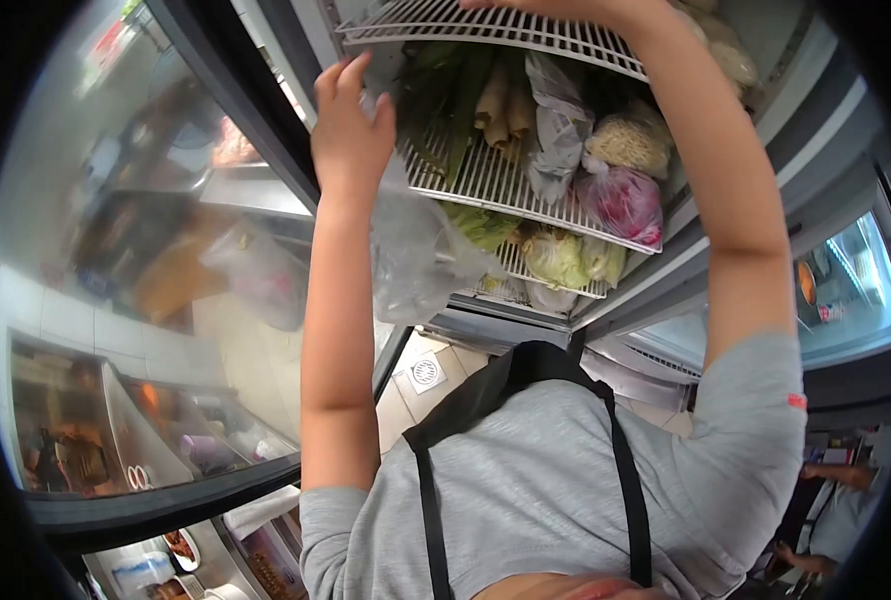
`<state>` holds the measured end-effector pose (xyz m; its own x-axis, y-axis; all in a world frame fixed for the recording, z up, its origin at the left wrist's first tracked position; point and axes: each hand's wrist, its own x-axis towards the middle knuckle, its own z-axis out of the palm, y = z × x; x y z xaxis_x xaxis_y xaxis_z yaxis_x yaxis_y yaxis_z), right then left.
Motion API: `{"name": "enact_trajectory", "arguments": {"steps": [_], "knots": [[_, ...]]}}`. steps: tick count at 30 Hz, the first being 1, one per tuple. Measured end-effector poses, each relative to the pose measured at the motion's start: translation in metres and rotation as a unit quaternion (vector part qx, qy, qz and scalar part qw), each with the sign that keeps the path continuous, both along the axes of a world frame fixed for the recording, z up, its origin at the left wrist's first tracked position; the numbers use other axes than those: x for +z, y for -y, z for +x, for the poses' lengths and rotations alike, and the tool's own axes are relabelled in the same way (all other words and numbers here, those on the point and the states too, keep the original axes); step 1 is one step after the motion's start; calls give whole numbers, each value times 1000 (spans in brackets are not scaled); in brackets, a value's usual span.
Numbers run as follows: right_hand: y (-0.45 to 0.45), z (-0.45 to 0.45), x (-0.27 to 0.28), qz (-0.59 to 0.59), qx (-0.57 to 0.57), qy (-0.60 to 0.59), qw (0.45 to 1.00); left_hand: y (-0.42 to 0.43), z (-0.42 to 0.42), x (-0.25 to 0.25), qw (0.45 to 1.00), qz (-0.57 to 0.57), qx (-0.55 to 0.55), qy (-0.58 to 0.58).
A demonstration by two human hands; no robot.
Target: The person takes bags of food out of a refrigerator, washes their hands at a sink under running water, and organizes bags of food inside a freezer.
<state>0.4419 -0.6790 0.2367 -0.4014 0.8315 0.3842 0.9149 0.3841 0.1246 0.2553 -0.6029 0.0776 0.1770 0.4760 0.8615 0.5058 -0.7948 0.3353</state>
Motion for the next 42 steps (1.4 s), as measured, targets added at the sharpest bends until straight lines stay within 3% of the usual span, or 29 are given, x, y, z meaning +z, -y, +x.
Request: {"name": "enact_trajectory", "arguments": {"steps": [1,3,5,6,7,9,11,15,17,19,20,22,25,28,29,32,34,35,38,39,42], "knots": [[23,13,-16,102,76,22,992,10,-7,-10,1000,-28,-2,5],[90,11,-40,-52,-134,-94,985,23,-20,-36,994,-97,-42,21],[118,41,-84,-22,-123,-146,981,39,-26,-57,972,-221,-79,25],[118,60,-102,-44,-174,-135,974,50,-26,-64,948,-306,-80,14],[113,82,-121,-66,-224,-123,965,53,-24,-77,943,-313,-113,21],[86,131,-181,101,-230,-54,966,58,-22,-107,926,-332,-175,30],[64,144,-215,89,-272,-88,954,70,-19,-109,926,-332,-181,-8],[50,149,-216,79,-320,-102,939,86,-20,-107,921,-329,-209,-18],[53,154,-213,102,-295,-241,919,94,-27,-103,910,-356,-212,0],[54,168,-212,174,-211,-408,871,93,-39,-104,920,-337,-201,19],[64,161,-202,198,-231,-474,826,94,-44,-104,924,-327,-194,29],[82,153,-200,267,-140,-561,771,99,-50,-102,920,-344,-181,42],[122,92,-183,328,-137,-538,764,109,-49,-99,909,-364,-199,47],[152,45,-188,363,-59,-596,714,124,-40,-88,882,-408,-236,16],[158,33,-192,359,-7,-656,664,122,-36,-95,873,-409,-266,22],[166,16,-203,287,126,-811,494,125,-23,-90,848,-422,-319,10],[163,14,-222,171,189,-889,381,129,-18,-88,776,-473,-409,86],[157,8,-228,140,166,-912,349,132,-18,-85,730,-504,-446,122],[133,-6,-254,33,128,-928,350,133,-23,-83,627,-587,-476,191],[130,-15,-260,16,126,-928,350,137,-18,-79,653,-621,-382,205],[122,-38,-267,-26,132,-933,334,135,-20,-87,660,-565,-382,315]]}}
